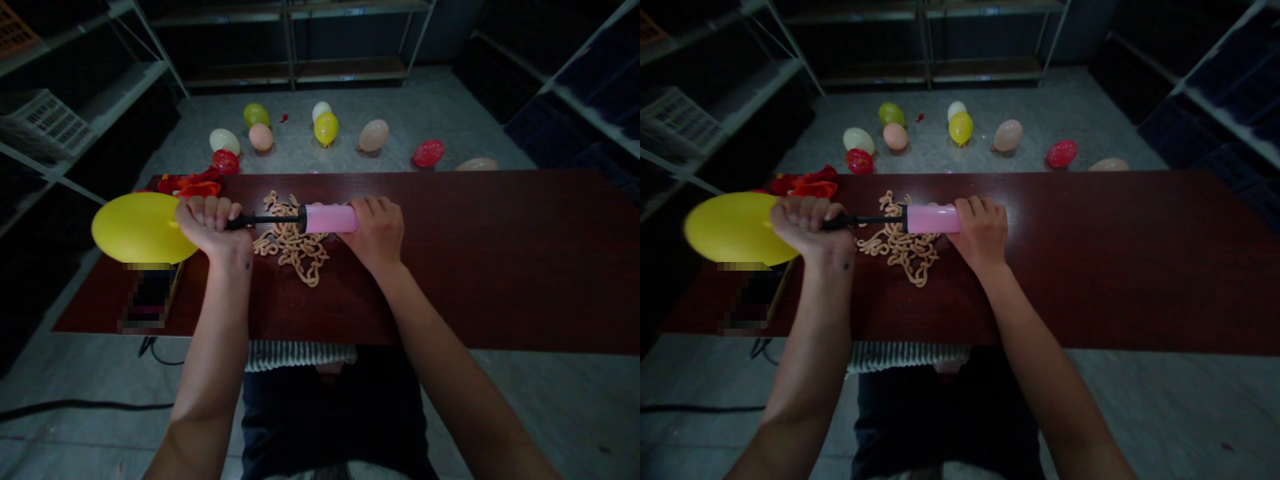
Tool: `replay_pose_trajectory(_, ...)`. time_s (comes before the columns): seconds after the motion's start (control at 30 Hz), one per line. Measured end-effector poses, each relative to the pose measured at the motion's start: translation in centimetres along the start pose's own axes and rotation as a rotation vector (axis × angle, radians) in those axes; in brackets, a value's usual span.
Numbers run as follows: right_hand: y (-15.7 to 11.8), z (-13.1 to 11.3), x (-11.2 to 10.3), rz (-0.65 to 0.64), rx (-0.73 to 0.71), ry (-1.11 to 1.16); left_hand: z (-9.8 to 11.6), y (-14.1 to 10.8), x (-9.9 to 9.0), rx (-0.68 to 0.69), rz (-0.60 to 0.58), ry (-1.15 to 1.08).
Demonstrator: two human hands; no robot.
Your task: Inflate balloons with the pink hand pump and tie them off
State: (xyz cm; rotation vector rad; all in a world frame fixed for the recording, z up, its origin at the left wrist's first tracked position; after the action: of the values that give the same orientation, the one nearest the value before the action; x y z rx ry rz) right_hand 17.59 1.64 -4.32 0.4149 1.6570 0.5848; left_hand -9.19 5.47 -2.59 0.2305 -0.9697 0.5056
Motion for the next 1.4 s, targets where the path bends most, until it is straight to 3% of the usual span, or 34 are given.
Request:
replay_pose_trajectory(0.33, -0.5, -3.3, 1.2, -0.020, -0.075, 0.066, -2.8, -2.8, 1.3, -0.079, 0.037, 0.023)
replay_pose_trajectory(0.53, -0.4, -3.8, 1.0, -0.002, -0.103, 0.066, -2.5, -1.6, 0.6, -0.052, -0.032, -0.015)
replay_pose_trajectory(0.87, 0.0, -4.3, 0.2, 0.019, -0.166, -0.008, -1.2, -1.5, 0.7, -0.085, 0.012, -0.011)
replay_pose_trajectory(1.03, 0.1, -3.1, -0.1, 0.009, -0.151, -0.045, -0.3, -0.7, 0.2, -0.027, -0.004, 0.030)
replay_pose_trajectory(1.4, 0.4, 2.6, -1.3, -0.001, 0.022, -0.093, 2.1, 1.0, -0.6, -0.017, -0.045, -0.031)
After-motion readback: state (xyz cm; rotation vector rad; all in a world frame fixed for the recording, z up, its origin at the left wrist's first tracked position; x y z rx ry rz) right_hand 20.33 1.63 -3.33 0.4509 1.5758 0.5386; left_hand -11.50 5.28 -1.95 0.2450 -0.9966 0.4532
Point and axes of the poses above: each hand's wrist, its own y-axis towards the middle knuckle, its own x-axis out of the palm, z = x × y, the point moved 8 cm from there along y, towards the middle knuckle, and after that the axes turned 4 degrees about z, right-handed, at the moved point
